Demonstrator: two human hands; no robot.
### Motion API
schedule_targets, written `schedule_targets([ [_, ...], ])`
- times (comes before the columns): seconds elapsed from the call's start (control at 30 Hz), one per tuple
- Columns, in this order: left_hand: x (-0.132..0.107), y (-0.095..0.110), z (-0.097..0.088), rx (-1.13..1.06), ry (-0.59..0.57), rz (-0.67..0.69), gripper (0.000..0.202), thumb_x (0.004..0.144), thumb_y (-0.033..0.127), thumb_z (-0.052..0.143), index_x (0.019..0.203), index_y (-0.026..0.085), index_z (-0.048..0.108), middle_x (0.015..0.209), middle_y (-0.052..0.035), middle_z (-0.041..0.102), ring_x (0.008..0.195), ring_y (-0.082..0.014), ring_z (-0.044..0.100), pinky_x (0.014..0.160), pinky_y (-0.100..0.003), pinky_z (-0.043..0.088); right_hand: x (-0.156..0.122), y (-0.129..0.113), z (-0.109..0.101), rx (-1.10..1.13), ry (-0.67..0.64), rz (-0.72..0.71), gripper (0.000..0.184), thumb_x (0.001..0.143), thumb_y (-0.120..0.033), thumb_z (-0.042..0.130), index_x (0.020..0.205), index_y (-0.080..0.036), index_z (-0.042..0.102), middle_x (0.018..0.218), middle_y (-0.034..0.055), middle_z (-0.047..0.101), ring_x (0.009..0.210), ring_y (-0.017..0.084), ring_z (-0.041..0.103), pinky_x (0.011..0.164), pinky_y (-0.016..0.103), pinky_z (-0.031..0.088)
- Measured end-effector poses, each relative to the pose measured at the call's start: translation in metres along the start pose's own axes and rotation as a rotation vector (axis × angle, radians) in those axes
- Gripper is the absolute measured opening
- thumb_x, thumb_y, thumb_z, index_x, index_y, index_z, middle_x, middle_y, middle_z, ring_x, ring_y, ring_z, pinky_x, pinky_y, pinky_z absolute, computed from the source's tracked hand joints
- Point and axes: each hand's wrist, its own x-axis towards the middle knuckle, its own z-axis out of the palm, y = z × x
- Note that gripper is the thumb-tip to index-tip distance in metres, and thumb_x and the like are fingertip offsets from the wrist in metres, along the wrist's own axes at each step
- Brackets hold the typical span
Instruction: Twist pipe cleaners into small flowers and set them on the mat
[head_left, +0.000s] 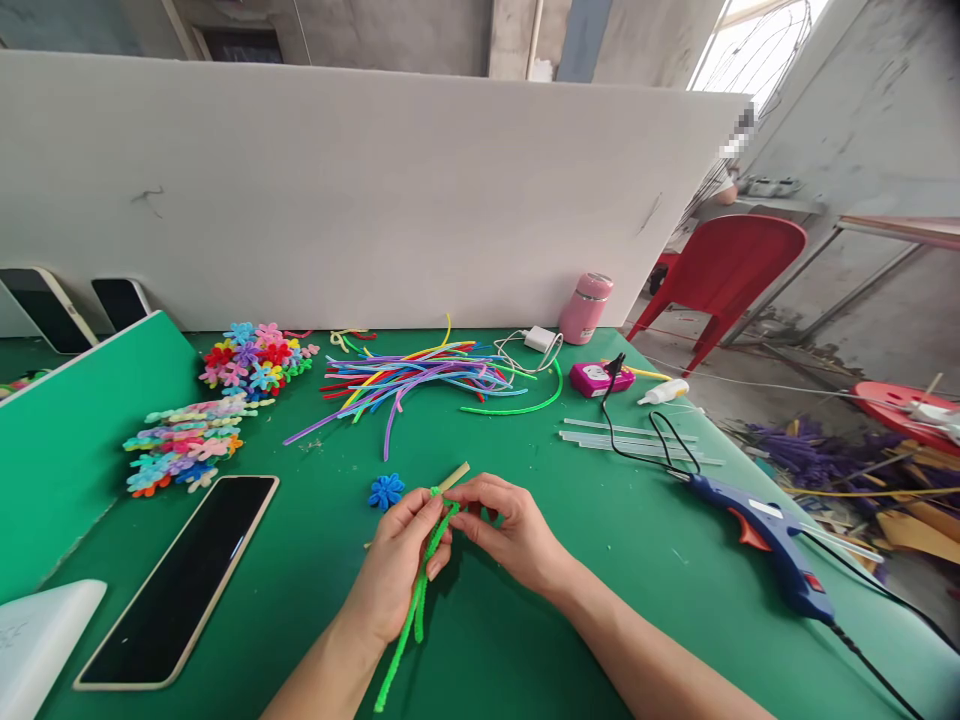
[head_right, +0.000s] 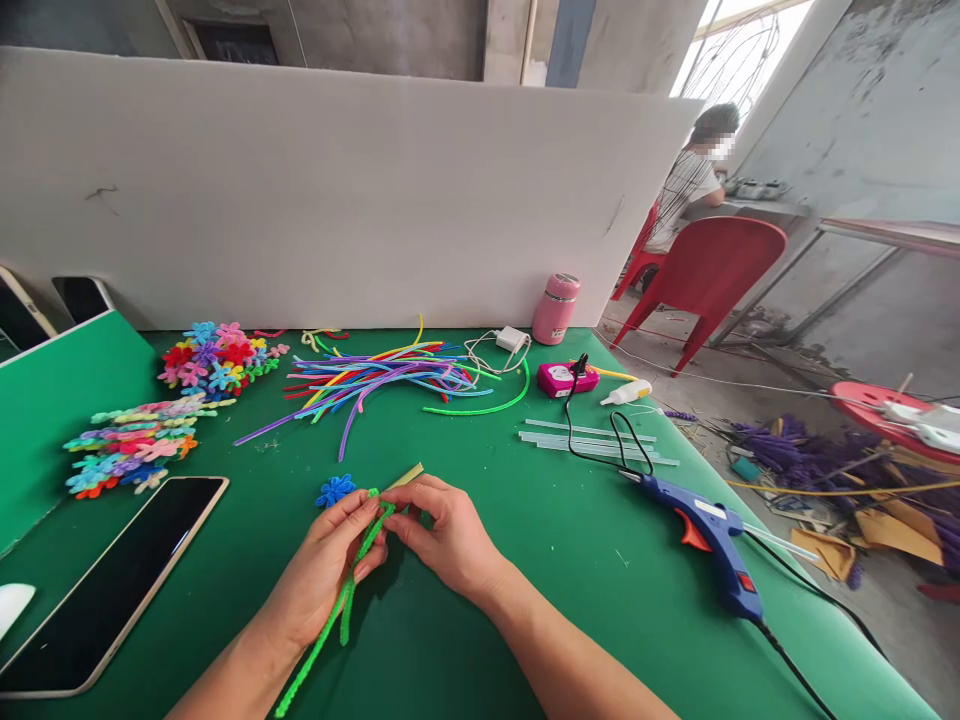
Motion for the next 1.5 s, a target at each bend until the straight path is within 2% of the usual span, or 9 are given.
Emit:
schedule_targets([
  [0.27,-0.002,0.003,0.002,0.084,-0.015,0.062,0.022,0.075,0.029,0.056,0.062,0.016,0.045,0.056,0.0077,0.039,0.041,-0.0026,0.034,0.037,-0.016,0.027,0.001,-0.001,-0.002,-0.047,0.002,-0.033,0.018,0.078,-0.026,0.057,0.092,-0.02,0.066,0.078,0.0046,0.062,0.068,0.014,0.055,0.06,0.024,0.043],
  [0.7,-0.005,0.009,0.004,0.243,0.008,0.068,0.026,0.073,0.032,0.056,0.056,0.017,0.044,0.054,0.0054,0.042,0.046,-0.0058,0.035,0.041,-0.017,0.028,0.001,0.001,-0.002,-0.066,0.017,-0.056,0.016,0.081,-0.026,0.052,0.09,-0.022,0.065,0.081,0.0048,0.063,0.074,0.015,0.058,0.065,0.026,0.045],
  [0.87,-0.007,0.012,0.005,0.3,0.0,0.062,0.029,0.072,0.034,0.056,0.054,0.017,0.042,0.052,0.0059,0.038,0.048,-0.0068,0.031,0.042,-0.017,0.025,0.001,-0.001,-0.003,-0.074,0.026,-0.038,0.015,0.082,-0.027,0.051,0.086,-0.02,0.064,0.079,0.0047,0.063,0.07,0.015,0.057,0.061,0.025,0.044],
  [1.0,-0.007,0.012,0.002,0.415,-0.021,0.108,0.029,0.075,0.035,0.052,0.055,0.017,0.041,0.052,0.0061,0.032,0.049,-0.0076,0.027,0.044,-0.018,0.024,0.0,-0.001,-0.002,-0.064,0.034,-0.024,0.015,0.081,-0.026,0.051,0.084,-0.019,0.064,0.077,0.0046,0.061,0.069,0.014,0.056,0.059,0.025,0.042],
  [1.1,-0.006,0.01,0.0,0.525,-0.012,0.173,0.032,0.076,0.038,0.05,0.054,0.018,0.039,0.053,0.0056,0.031,0.05,-0.0086,0.027,0.045,-0.02,0.026,0.0,0.001,-0.001,-0.01,0.039,0.033,0.016,0.08,-0.028,0.051,0.084,-0.019,0.063,0.076,0.0039,0.061,0.067,0.014,0.054,0.06,0.025,0.041],
  [1.23,-0.006,0.008,0.0,0.557,0.014,0.2,0.033,0.077,0.04,0.049,0.054,0.019,0.038,0.053,0.005,0.031,0.05,-0.0094,0.027,0.045,-0.02,0.025,0.001,0.001,0.0,0.213,0.046,0.227,0.028,0.081,-0.039,0.047,0.094,-0.017,0.059,0.075,0.0026,0.057,0.062,0.012,0.049,0.057,0.024,0.039],
  [1.4,-0.006,0.006,0.0,0.594,-0.024,0.191,0.033,0.077,0.04,0.049,0.054,0.019,0.039,0.053,0.0052,0.03,0.05,-0.0095,0.026,0.045,-0.021,0.024,0.003,-0.005,0.0,0.235,-0.004,0.283,0.028,0.077,-0.041,0.051,0.066,-0.015,0.051,0.058,-0.0028,0.043,0.054,0.009,0.036,0.05,0.021,0.029],
  [1.5,-0.007,0.007,0.001,0.519,-0.081,0.113,0.031,0.077,0.04,0.05,0.057,0.018,0.043,0.053,0.0051,0.032,0.051,-0.0089,0.028,0.046,-0.02,0.025,0.004,-0.007,0.001,0.329,-0.032,0.347,0.03,0.074,-0.042,0.052,0.06,-0.016,0.046,0.053,-0.0045,0.037,0.05,0.008,0.029,0.047,0.022,0.024],
])
